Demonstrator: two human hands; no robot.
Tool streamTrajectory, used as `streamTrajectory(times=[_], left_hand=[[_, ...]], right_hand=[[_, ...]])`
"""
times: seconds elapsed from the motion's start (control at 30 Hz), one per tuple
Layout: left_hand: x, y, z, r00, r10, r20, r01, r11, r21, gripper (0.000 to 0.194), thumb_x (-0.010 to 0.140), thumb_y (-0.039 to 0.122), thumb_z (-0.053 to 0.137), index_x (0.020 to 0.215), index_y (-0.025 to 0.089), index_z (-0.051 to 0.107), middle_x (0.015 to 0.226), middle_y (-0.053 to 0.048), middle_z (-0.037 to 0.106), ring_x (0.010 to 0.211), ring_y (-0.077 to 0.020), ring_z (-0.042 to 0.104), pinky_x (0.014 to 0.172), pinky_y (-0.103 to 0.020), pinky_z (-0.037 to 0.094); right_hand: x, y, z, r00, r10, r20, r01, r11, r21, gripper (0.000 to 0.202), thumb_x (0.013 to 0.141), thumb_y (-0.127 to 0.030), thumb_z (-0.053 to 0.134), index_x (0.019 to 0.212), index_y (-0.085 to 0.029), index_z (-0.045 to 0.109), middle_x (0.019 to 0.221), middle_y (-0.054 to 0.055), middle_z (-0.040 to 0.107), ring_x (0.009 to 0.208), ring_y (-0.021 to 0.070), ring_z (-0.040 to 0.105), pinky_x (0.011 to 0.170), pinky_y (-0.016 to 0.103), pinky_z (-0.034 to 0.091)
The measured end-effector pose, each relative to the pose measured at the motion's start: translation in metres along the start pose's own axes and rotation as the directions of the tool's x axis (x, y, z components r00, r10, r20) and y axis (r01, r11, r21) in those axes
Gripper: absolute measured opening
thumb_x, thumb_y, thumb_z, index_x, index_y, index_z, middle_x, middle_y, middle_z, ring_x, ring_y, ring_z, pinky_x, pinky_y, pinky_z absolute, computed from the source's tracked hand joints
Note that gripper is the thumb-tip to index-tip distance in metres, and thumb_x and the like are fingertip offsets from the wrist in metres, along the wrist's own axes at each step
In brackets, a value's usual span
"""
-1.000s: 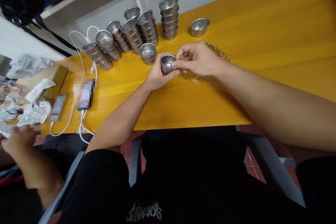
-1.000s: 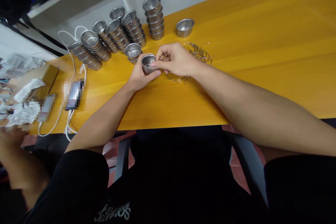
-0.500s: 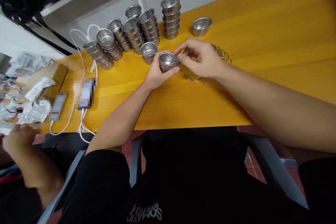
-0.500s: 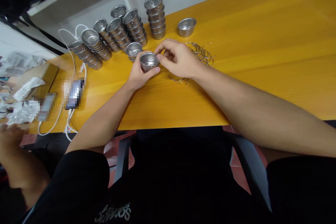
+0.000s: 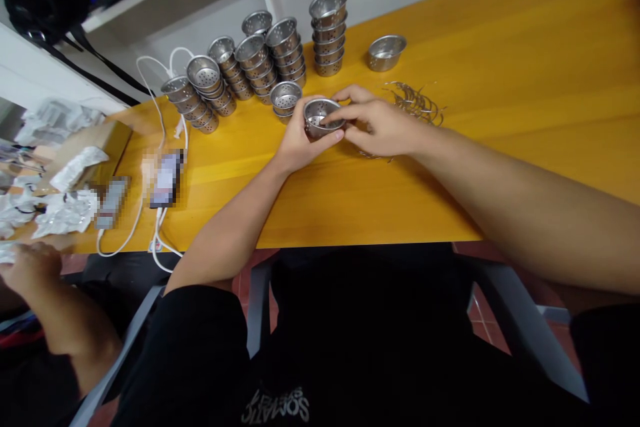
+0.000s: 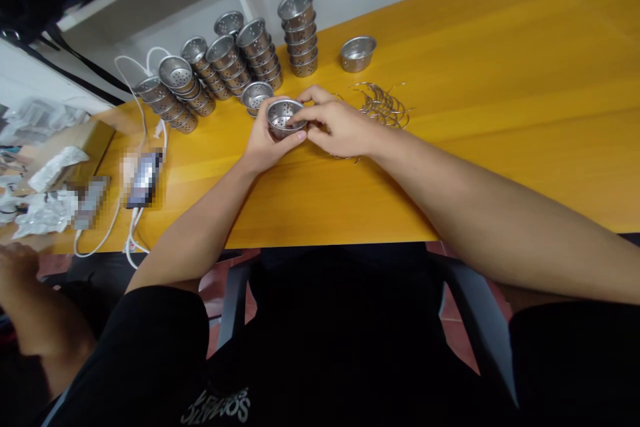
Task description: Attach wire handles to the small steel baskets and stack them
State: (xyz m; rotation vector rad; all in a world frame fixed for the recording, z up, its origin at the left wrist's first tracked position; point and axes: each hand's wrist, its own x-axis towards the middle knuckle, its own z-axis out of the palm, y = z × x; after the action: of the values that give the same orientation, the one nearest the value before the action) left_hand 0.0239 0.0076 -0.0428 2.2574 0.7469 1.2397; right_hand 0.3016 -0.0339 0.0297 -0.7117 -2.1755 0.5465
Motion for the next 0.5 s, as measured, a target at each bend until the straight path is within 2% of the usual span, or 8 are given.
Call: streamTrajectory(times=[0.13, 0.23, 0.3, 0.4, 0.5], left_hand=[[0.001, 0.001, -0.003, 0.999, 0.043, 0.012, -0.043, 0.999, 0.032, 0.091, 0.121, 0.083, 0.082, 0.189, 0.042, 0.039, 0.168, -0.011, 0.073, 0.155, -0.0319, 0.086, 0.134, -0.055, 0.075], [0.006, 0.003, -0.012, 0.995, 0.094, -0.035, -0.090, 0.990, 0.108, 0.093, 0.119, 0.092, 0.077, 0.188, 0.041, 0.039, 0.168, -0.011, 0.070, 0.160, -0.0340, 0.083, 0.139, -0.057, 0.071], [0.011, 0.003, -0.023, 0.988, 0.110, -0.109, -0.087, 0.977, 0.193, 0.098, 0.113, 0.097, 0.081, 0.185, 0.041, 0.044, 0.173, -0.012, 0.066, 0.169, -0.0384, 0.077, 0.148, -0.063, 0.064], [0.018, -0.002, -0.046, 0.963, 0.072, -0.260, 0.009, 0.955, 0.296, 0.103, 0.103, 0.102, 0.089, 0.179, 0.042, 0.053, 0.185, -0.014, 0.058, 0.186, -0.0454, 0.059, 0.164, -0.071, 0.046], [0.022, -0.018, -0.069, 0.922, 0.005, -0.387, 0.122, 0.945, 0.303, 0.107, 0.099, 0.104, 0.091, 0.179, 0.042, 0.055, 0.187, -0.014, 0.057, 0.194, -0.0467, 0.047, 0.170, -0.073, 0.032]], right_hand=[[0.000, -0.007, 0.000, 0.999, 0.024, -0.038, -0.023, 0.999, 0.026, 0.029, 0.114, -0.041, 0.085, 0.141, -0.040, 0.097, 0.163, 0.011, 0.083, 0.152, 0.0463, 0.079, 0.132, 0.072, 0.070], [-0.001, -0.014, -0.004, 0.993, 0.043, -0.108, -0.036, 0.997, 0.063, 0.034, 0.119, -0.053, 0.083, 0.149, -0.041, 0.093, 0.167, 0.012, 0.081, 0.135, 0.0445, 0.083, 0.123, 0.071, 0.073], [-0.001, -0.015, -0.008, 0.984, 0.059, -0.169, -0.047, 0.996, 0.074, 0.040, 0.121, -0.057, 0.082, 0.157, -0.042, 0.089, 0.170, 0.012, 0.079, 0.124, 0.0421, 0.084, 0.122, 0.072, 0.073], [0.000, -0.012, -0.012, 0.964, 0.086, -0.252, -0.076, 0.996, 0.050, 0.044, 0.119, -0.062, 0.084, 0.159, -0.043, 0.085, 0.165, 0.012, 0.081, 0.127, 0.0429, 0.083, 0.129, 0.072, 0.070], [0.000, -0.006, -0.013, 0.960, 0.158, -0.231, -0.146, 0.987, 0.066, 0.042, 0.116, -0.073, 0.085, 0.150, -0.048, 0.087, 0.164, 0.009, 0.082, 0.129, 0.0424, 0.082, 0.125, 0.070, 0.071]])
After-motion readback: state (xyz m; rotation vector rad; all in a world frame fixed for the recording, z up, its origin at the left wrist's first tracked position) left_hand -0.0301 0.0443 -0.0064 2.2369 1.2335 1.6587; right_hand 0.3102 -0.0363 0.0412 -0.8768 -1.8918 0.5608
